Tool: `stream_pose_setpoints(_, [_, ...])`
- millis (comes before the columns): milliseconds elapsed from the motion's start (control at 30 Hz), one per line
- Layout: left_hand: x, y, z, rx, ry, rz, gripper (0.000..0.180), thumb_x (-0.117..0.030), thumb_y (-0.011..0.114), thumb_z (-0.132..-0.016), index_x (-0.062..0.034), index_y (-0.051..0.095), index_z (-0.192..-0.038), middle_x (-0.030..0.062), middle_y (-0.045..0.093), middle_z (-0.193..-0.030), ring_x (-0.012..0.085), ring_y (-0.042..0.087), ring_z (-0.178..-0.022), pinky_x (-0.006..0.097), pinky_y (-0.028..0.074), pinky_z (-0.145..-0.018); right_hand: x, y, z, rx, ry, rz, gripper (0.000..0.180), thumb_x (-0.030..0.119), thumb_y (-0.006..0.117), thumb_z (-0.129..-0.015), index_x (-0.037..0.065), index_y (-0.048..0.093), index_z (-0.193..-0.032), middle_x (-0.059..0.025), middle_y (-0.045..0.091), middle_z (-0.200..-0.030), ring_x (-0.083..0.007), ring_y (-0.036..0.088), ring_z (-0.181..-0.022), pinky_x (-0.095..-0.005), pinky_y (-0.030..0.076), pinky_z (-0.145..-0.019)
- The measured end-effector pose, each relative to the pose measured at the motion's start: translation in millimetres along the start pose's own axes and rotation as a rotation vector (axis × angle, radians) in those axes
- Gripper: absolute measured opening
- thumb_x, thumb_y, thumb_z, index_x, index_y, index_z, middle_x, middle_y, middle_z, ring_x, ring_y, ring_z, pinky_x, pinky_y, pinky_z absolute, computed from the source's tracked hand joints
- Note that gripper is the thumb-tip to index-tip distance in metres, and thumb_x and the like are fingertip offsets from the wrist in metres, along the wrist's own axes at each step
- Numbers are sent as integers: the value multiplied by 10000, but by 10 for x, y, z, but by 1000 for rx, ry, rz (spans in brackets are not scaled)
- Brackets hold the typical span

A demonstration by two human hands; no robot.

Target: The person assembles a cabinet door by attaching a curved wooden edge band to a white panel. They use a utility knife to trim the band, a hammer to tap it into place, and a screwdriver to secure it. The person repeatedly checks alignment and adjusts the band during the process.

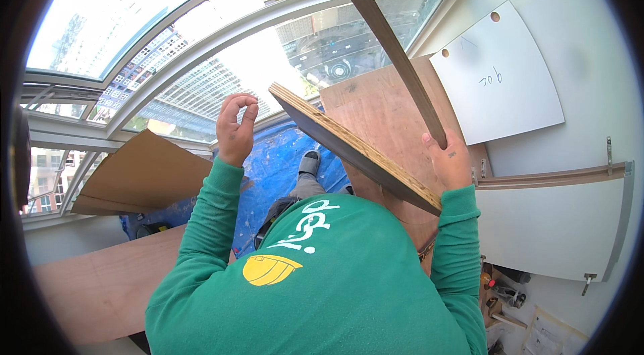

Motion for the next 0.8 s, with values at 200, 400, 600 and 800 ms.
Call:
stream_pose_setpoints(200, [-204, -14, -30, -144, 60, -31, 126, -150, 726, -1031, -28, 710, -1003, 98, 721, -1031, 242, 671, -982, 363, 534, -869, 6, 13, 6, 29, 37, -5, 453, 356, 778, -987, -40, 715, -1200, -208, 765, -1029, -325, 718, -930, -427, 556, -868])
stream_pose_setpoints(400, [41, 185, 3, 51, 14, -97, 212, -144, 822, -926, -48, 728, -1091, 124, 701, -1196, 277, 650, -1098, 406, 523, -946, -14, 16, 12, 44, 59, -16, 448, 351, 773, -989, -39, 717, -1201, -201, 766, -1032, -327, 717, -925, -431, 555, -867])
stream_pose_setpoints(600, [-583, 182, -227, 9, 246, -143, 193, -127, 870, -817, -121, 805, -999, 81, 662, -1369, 338, 600, -1261, 471, 503, -1046, -14, 18, 25, 47, 45, -20, 439, 346, 772, -991, -27, 723, -1218, -182, 769, -1008, -300, 721, -906, -420, 562, -855])
stream_pose_setpoints(800, [-620, 248, -309, 103, 479, -176, 199, -48, 871, -815, -136, 831, -989, 116, 662, -1397, 356, 578, -1303, 472, 494, -1064, 15, 26, 34, 55, 53, 13, 435, 342, 773, -994, -26, 725, -1221, -171, 773, -1000, -284, 723, -894, -409, 563, -845])
Point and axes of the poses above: each hand's wrist, its own z-axis away from the middle knuckle, its own y-axis out of the palm, x = y × z, the point moved 9 cm from there along -z, towards the middle knuckle
